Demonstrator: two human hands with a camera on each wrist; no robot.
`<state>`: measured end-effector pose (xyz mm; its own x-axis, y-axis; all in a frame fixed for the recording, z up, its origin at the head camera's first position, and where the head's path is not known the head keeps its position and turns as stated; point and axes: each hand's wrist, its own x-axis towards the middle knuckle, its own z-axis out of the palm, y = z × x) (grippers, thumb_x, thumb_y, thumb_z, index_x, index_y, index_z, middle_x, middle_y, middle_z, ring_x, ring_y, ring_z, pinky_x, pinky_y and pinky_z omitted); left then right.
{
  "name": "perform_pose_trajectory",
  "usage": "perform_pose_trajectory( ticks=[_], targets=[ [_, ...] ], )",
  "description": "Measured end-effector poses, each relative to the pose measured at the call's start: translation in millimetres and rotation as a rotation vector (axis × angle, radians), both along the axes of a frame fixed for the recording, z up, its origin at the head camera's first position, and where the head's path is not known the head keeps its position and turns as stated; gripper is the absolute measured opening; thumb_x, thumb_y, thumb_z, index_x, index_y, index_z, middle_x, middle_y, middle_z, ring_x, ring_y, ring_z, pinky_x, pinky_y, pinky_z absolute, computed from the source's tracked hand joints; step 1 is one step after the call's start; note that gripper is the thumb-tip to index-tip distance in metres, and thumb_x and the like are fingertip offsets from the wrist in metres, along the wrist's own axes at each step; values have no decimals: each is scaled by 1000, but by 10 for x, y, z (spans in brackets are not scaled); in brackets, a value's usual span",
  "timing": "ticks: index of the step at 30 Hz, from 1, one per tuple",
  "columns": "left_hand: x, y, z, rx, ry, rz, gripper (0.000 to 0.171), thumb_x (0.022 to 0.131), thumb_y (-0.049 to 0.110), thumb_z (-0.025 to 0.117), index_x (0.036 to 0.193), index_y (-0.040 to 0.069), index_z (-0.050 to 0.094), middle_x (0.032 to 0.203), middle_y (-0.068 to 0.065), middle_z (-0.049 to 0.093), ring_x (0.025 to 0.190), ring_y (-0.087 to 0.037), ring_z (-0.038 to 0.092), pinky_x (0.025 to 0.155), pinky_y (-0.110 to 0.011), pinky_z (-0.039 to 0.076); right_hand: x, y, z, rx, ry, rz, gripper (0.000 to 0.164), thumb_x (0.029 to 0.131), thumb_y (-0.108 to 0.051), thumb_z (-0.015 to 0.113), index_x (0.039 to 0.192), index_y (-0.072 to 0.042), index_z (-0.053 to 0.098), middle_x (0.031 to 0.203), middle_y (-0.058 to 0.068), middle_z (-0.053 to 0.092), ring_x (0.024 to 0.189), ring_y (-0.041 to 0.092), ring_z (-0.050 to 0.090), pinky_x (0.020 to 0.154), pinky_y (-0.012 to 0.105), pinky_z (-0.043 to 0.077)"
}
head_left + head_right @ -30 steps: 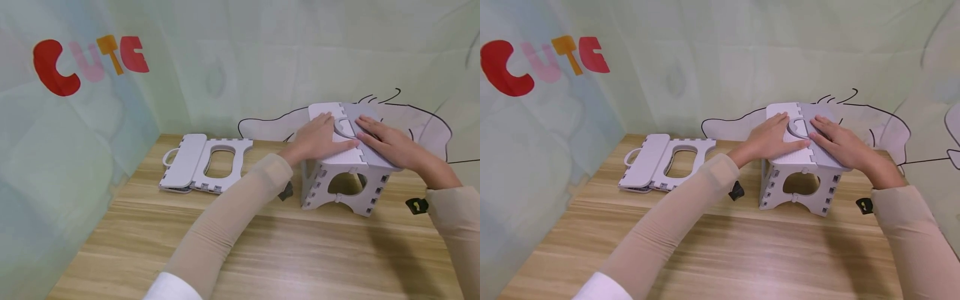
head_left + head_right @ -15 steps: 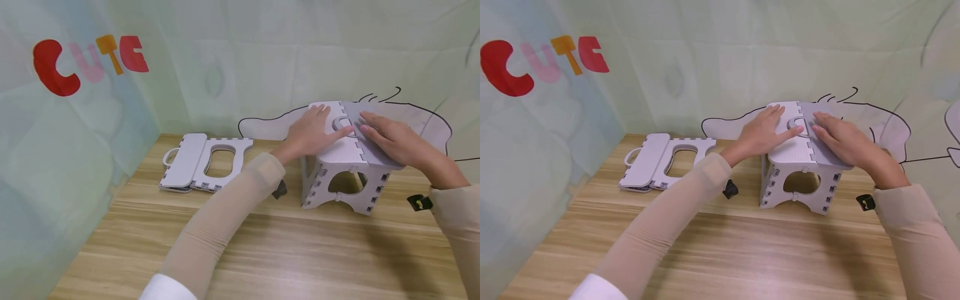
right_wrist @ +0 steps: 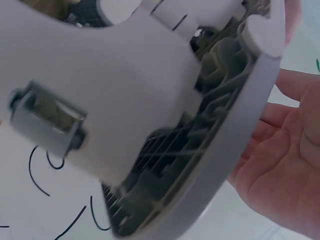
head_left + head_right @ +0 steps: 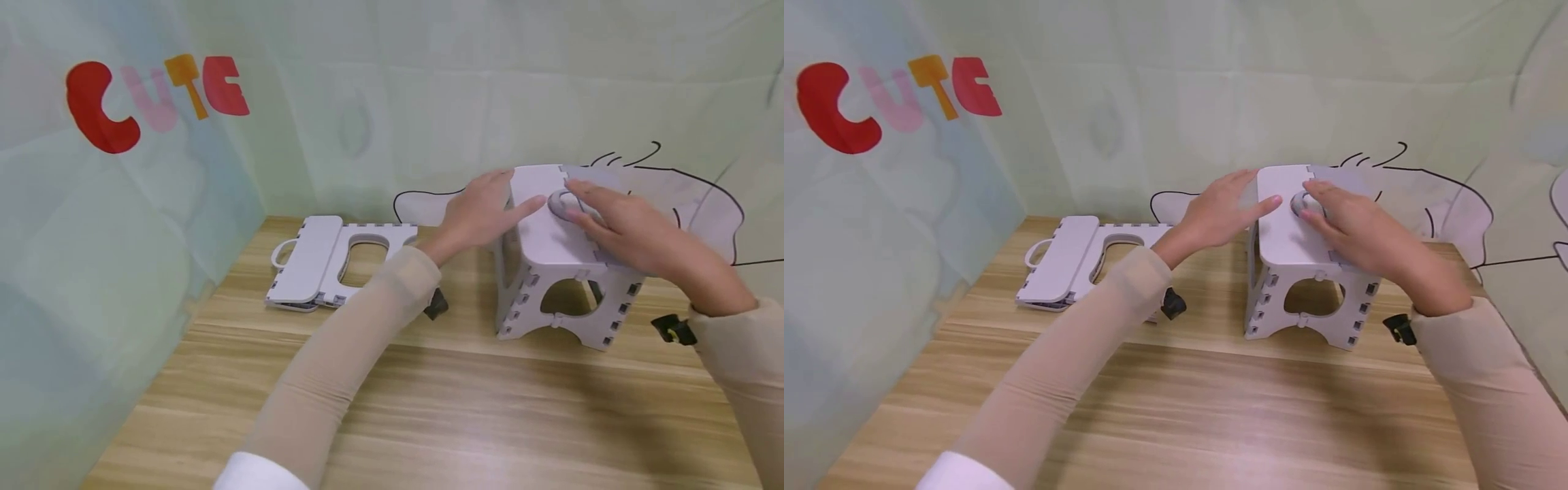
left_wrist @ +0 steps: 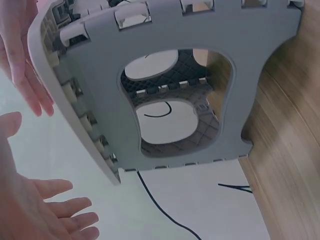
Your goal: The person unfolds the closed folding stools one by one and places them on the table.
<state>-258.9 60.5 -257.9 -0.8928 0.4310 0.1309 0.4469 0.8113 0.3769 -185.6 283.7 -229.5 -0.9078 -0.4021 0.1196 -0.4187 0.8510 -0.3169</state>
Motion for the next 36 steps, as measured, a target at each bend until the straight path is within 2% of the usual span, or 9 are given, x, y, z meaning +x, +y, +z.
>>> perform_pose_trajectory(
  ticks=[8, 13, 19, 27, 30, 36],
  targets=[
    [-46, -249, -21, 40, -39, 38, 85, 92, 79, 30, 159, 28, 24, 163, 7, 24, 148, -13, 22, 115, -43, 31, 68, -251, 45, -1, -20, 68, 66, 107, -42, 44, 160, -11, 19, 161, 20, 22, 146, 42, 20, 113, 65, 20],
    [-86, -352, -50, 60, -26, 57, 84, 93, 77, 34, 158, 25, 28, 161, 6, 29, 146, -14, 27, 112, -43, 35, 107, -402, 63, 3, -21, 108, 66, 107, -40, 43, 160, -10, 18, 162, 19, 22, 146, 41, 21, 115, 61, 22],
    [-126, -463, -93, 38, -23, 75, 85, 93, 77, 34, 158, 22, 29, 160, 3, 31, 146, -15, 27, 113, -41, 33, 174, -574, 52, 7, -17, 142, 67, 107, -38, 46, 160, -8, 18, 162, 18, 20, 145, 41, 24, 114, 60, 25],
    [-165, -663, -163, 58, -30, 119, 84, 93, 76, 37, 157, 22, 33, 159, 2, 35, 145, -19, 30, 113, -44, 32, 242, -770, -67, 8, 86, 221, 61, 105, -20, 54, 155, 1, 27, 157, 22, 31, 138, 40, 40, 109, 56, 36],
    [-182, -754, -198, 92, -35, 125, 84, 93, 75, 39, 157, 21, 34, 158, 0, 36, 145, -21, 31, 114, -43, 32, 263, -827, -128, -6, 97, 235, 62, 104, -16, 56, 155, 3, 26, 156, 24, 31, 139, 39, 39, 108, 54, 38],
    [-202, -954, -273, 126, -39, 148, 83, 95, 72, 42, 156, 15, 35, 157, -3, 38, 144, -22, 32, 115, -38, 31, 277, -975, -222, -1, 77, 241, 61, 104, -17, 56, 152, 7, 28, 155, 28, 31, 138, 42, 37, 106, 55, 40]
  ],
)
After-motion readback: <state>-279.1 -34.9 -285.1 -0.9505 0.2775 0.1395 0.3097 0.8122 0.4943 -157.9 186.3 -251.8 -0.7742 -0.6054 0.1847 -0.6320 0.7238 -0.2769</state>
